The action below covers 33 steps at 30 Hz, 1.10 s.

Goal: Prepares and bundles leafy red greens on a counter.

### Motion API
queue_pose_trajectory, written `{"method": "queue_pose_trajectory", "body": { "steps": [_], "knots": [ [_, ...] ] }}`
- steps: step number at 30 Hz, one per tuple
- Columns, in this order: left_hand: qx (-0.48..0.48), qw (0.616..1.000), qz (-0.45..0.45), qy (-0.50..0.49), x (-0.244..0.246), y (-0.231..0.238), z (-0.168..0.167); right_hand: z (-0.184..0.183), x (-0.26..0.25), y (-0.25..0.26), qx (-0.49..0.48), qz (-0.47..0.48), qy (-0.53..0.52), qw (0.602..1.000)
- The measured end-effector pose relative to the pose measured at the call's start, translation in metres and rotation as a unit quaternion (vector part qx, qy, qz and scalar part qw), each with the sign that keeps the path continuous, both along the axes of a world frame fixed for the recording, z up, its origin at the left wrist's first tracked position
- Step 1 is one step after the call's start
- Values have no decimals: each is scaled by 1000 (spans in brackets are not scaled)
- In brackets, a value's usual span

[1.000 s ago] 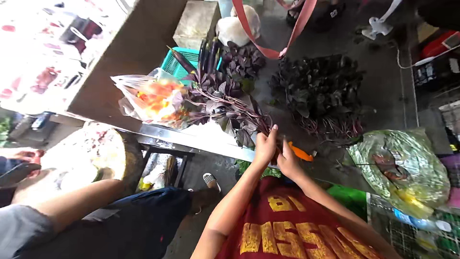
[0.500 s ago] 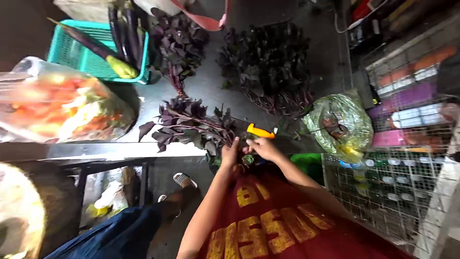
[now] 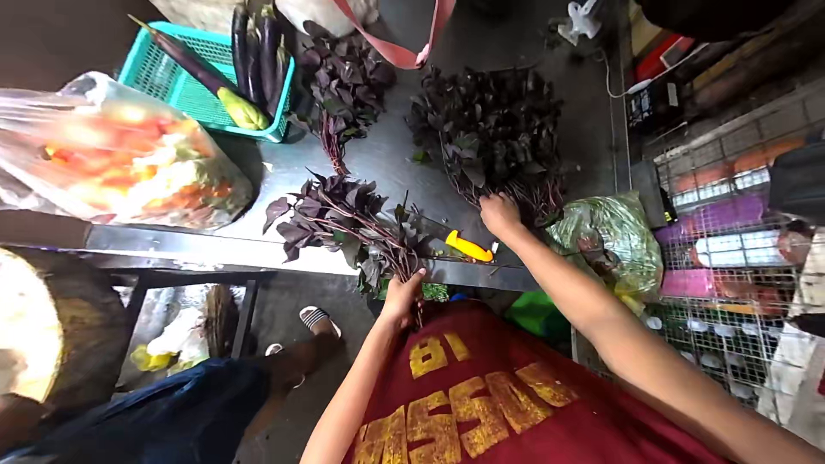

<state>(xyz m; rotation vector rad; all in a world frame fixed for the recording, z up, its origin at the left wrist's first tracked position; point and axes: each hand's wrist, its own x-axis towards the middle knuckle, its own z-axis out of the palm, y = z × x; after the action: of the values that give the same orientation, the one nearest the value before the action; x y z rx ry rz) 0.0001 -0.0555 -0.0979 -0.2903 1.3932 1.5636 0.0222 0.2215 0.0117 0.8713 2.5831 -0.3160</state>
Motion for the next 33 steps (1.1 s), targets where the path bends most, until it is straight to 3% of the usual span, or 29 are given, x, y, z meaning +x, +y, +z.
{"method": "queue_pose_trajectory", "body": {
  "steps": [4, 9, 14, 19, 21, 23, 27, 30, 33],
  "knots": [
    [4, 1000, -16, -5, -3, 1, 11, 5, -5, 4, 45, 78, -6, 996],
    [15, 999, -30, -5, -6, 7, 14, -16, -20, -8, 3, 209, 104, 972],
    [10, 999, -34, -6, -5, -1, 9, -15, -58, -26, 38, 91, -9, 995],
    [21, 999, -15, -19, -7, -9, 10, 21, -77, -9, 5, 77, -89, 993],
    [28, 999, -5, -18, -9, -9, 11, 39, -74, 0, -25, 85, -3, 996],
    [37, 999, 8, -17, -12, -7, 12, 59, -66, 7, -55, 70, 150, 985],
    [54, 998, 7, -24, -15, 3, 0, 102, -42, 20, -161, -117, 327, 924],
    [57, 998, 5, -30, -19, 16, -6, 119, -25, 22, -203, -209, 361, 886],
    [58, 998, 6, -35, -23, 28, 0, 109, -1, 23, -188, -254, 290, 903]
  ]
}}
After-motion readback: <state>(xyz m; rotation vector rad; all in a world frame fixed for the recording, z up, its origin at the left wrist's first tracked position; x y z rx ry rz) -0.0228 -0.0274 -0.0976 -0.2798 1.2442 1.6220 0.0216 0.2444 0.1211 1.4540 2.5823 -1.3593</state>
